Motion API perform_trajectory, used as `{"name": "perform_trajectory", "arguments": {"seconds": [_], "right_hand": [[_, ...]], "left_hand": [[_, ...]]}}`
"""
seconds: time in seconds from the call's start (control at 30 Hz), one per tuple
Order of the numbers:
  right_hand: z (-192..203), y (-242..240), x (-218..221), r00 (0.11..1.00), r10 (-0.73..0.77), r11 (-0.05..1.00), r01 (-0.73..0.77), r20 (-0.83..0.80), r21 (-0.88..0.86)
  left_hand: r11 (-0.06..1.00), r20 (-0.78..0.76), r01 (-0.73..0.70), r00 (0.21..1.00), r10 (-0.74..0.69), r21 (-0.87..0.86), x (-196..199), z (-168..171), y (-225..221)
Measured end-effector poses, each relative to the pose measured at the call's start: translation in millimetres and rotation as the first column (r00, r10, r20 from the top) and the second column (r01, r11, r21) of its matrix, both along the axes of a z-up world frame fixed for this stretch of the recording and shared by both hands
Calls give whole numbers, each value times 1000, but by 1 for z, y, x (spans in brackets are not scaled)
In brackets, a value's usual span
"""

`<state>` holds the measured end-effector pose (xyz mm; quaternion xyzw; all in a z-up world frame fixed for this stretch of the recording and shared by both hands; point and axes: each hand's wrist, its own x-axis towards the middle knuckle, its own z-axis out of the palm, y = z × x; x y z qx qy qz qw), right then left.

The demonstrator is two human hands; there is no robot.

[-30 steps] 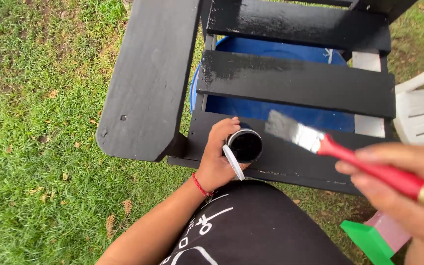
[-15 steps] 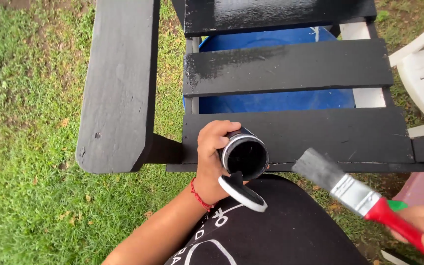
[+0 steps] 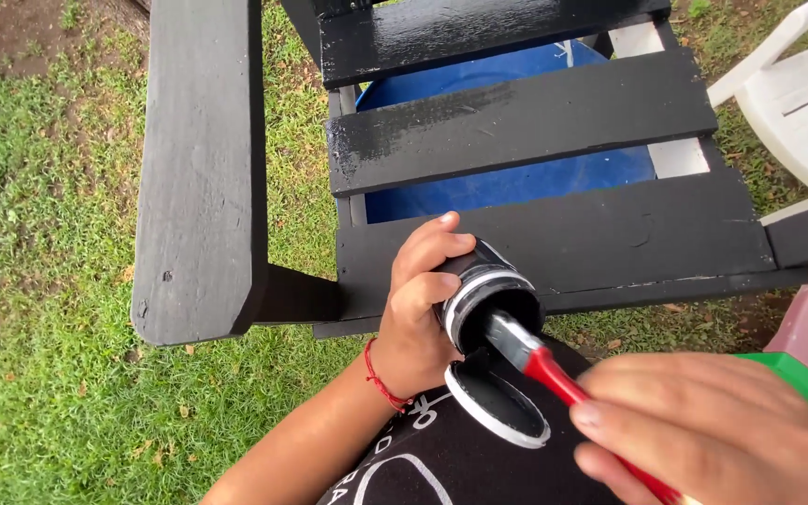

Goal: A person is painting the wooden slats of a chair with black paint using a paintbrush.

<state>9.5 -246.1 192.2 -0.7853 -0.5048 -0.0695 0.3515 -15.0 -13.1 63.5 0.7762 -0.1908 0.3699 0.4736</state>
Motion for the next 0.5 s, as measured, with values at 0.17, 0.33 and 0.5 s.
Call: {"name": "perform_trajectory", "arguments": {"seconds": [0.17, 0.33, 0.5], "right_hand": [[0, -3, 2, 998, 45, 995, -49, -39, -87], [1, 13, 17, 967, 216, 976, -216, 137, -10], [-5, 19, 17, 943, 153, 987, -158, 295, -5]], "left_hand": [[1000, 5, -1, 1000, 1, 0, -2, 2, -2], [1000, 7, 8, 1000, -8, 13, -4, 7, -5], [1000, -9, -26, 1000, 27, 16, -6, 7, -8]]}}
